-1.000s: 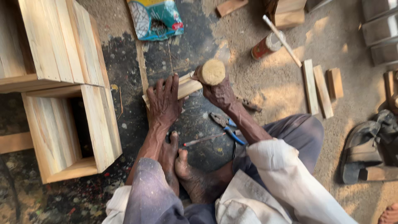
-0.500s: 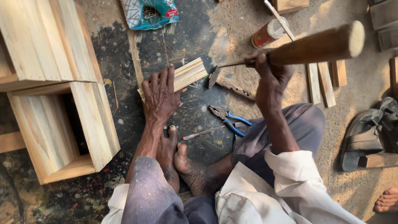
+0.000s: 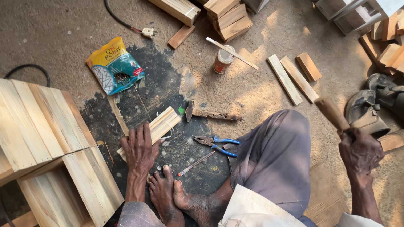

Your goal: The person assembles small wooden boxes by hand, using a hammer and nails to join the pieces. They apply glue to the joints before nailing them together and occasionally use pliers to adjust the nails.

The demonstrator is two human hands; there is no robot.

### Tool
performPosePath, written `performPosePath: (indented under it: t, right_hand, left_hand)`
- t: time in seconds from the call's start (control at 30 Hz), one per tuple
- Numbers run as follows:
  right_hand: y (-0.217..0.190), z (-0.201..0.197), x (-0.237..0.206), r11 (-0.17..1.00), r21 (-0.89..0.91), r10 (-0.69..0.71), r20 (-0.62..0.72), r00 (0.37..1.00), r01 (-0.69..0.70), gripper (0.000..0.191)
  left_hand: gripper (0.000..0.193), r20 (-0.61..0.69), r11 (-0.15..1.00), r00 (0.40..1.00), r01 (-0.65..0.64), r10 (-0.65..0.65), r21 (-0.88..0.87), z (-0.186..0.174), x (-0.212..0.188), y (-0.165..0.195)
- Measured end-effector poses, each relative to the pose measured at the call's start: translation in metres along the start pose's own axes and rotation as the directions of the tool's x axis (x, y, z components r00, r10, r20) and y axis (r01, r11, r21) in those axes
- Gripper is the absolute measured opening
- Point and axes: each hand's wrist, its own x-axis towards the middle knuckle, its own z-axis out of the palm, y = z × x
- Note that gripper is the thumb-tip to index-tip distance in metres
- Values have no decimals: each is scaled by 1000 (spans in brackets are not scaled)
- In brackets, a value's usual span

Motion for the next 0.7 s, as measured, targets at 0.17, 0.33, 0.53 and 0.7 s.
performPosePath:
  t: [0.17, 0.33, 0.53, 0.7]
  right_hand:
    - [30, 49, -64, 935, 247, 216, 168, 962, -253, 28]
    - [34, 76, -84, 940, 242, 201, 168, 965, -238, 33]
    - [41, 79, -74, 921, 200, 270, 288, 919, -333, 42]
    - [37, 59, -54, 784, 371, 393, 324, 860, -498, 39]
  left_hand:
    - [92, 342, 834, 940, 194, -7, -516, -47, 16, -19]
    - [107, 380, 947, 922, 56, 73, -318, -98, 57, 3]
    - [95, 334, 967, 939, 2, 86, -255, -115, 118, 29]
    - [97, 257, 907, 966, 87, 25, -413, -78, 164, 42]
